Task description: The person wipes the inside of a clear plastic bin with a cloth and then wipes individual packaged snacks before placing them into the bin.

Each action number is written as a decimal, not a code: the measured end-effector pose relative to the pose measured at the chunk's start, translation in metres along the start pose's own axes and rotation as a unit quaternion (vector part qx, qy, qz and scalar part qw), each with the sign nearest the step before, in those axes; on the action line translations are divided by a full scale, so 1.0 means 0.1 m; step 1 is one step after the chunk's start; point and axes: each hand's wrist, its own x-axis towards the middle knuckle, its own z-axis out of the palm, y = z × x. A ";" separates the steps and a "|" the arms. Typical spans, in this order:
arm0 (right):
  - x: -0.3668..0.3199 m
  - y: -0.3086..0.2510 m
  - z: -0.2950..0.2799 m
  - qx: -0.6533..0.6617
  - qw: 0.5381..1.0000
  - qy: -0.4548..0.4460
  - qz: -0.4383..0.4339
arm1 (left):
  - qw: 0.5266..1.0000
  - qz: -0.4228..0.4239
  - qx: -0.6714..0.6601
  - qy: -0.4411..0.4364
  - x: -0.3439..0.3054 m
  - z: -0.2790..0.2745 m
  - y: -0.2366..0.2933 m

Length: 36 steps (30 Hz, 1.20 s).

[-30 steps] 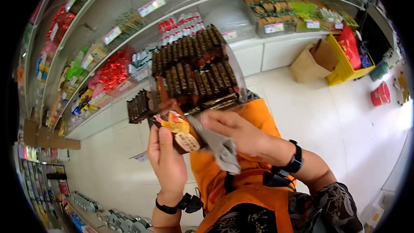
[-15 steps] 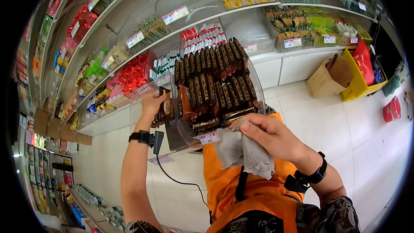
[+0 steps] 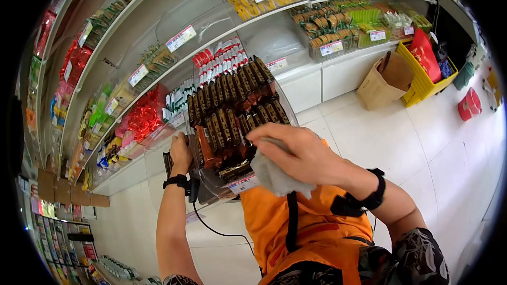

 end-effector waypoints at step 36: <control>-0.39 -0.35 -0.53 0.246 0.955 -0.083 0.143 | 0.570 -0.052 -0.796 -0.195 -1.42 -2.17 1.69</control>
